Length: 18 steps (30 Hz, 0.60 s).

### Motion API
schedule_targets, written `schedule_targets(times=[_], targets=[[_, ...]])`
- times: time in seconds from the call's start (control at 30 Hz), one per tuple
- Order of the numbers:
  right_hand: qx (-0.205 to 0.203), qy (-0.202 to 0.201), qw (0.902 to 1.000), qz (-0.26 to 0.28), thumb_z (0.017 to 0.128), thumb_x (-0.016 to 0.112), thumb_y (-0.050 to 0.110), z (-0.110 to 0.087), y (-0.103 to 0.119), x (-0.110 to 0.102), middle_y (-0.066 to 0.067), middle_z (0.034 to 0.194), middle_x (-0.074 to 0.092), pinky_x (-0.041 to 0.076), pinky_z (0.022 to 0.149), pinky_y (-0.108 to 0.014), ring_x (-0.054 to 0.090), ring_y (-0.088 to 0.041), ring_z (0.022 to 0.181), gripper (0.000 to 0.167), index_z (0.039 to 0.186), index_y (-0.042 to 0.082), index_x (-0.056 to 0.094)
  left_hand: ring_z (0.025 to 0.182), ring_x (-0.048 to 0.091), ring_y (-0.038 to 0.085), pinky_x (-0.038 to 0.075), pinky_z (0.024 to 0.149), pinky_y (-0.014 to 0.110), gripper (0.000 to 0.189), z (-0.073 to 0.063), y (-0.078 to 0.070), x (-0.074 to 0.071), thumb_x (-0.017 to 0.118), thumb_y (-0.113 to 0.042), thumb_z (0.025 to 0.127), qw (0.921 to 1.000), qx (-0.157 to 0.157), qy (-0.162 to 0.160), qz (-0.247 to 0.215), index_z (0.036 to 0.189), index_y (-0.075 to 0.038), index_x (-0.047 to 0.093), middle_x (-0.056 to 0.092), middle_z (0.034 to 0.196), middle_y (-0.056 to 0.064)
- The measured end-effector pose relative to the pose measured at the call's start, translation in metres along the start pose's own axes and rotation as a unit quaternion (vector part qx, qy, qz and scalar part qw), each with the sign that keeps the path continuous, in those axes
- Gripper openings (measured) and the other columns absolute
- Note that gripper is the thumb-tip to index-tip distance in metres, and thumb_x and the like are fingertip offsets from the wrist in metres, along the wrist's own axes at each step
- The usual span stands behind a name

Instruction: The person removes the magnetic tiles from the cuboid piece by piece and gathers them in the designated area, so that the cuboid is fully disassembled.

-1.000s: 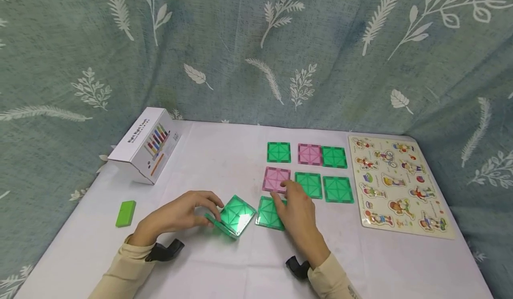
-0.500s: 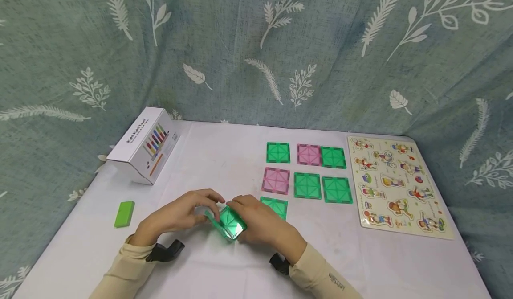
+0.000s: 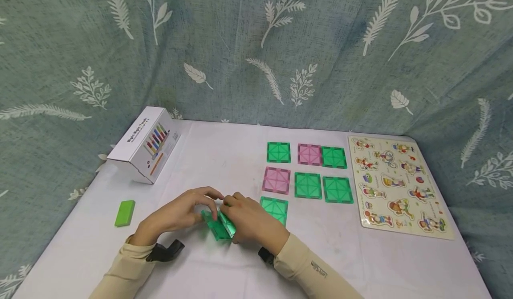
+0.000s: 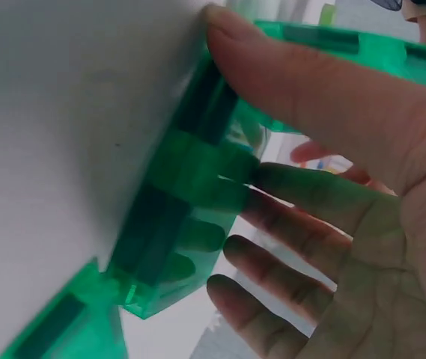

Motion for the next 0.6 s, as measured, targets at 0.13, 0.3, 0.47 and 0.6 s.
schedule_targets(times=[0.13,0.3,0.47,0.6], targets=[[-0.006,0.002,0.9999,0.011,0.065,0.095,0.036,0.005,-0.002,-0.002,0.003,0.129,0.062,0.054,0.100,-0.025,0.054,-0.014,0.117,0.076,0.132,0.016,0.064,0.130,0.055,0.030,0.044,0.111,0.056,0.059,-0.001,0.000,0.001,0.048,0.021,0.069,1.0000,-0.005,0.002,0.002,0.082,-0.032,0.071,0.061,0.134,0.003],[-0.014,0.009,0.9984,0.055,0.063,0.095,0.034,0.006,-0.006,-0.004,0.004,0.120,0.063,0.053,0.097,-0.021,0.053,-0.011,0.109,0.076,0.130,0.013,0.064,0.127,0.058,0.029,0.047,0.108,0.052,0.061,-0.002,0.000,0.003,0.044,0.023,0.062,0.9999,-0.008,0.012,-0.002,0.084,-0.026,0.073,0.063,0.131,0.002],[-0.019,0.007,0.9970,0.075,0.063,0.096,0.035,0.005,-0.008,-0.003,0.002,0.116,0.063,0.053,0.094,-0.019,0.052,-0.010,0.106,0.082,0.134,0.011,0.062,0.127,0.059,0.029,0.047,0.107,0.052,0.064,-0.001,0.000,0.004,0.042,0.024,0.059,0.9998,-0.012,0.016,0.001,0.085,-0.026,0.074,0.064,0.130,0.001],[-0.029,0.004,0.9961,0.084,0.062,0.096,0.036,0.005,-0.011,-0.002,0.002,0.113,0.063,0.052,0.093,-0.018,0.052,-0.009,0.103,0.079,0.130,0.010,0.064,0.127,0.060,0.031,0.047,0.108,0.055,0.067,0.000,0.001,0.005,0.041,0.025,0.058,0.9996,-0.019,0.021,0.006,0.085,-0.025,0.076,0.067,0.130,0.002]])
Point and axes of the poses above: each hand's wrist, its own z-axis towards the middle knuckle, its own x-axis out of the palm, y = z × x, the point moved 3 cm from there along z, towards the middle knuckle
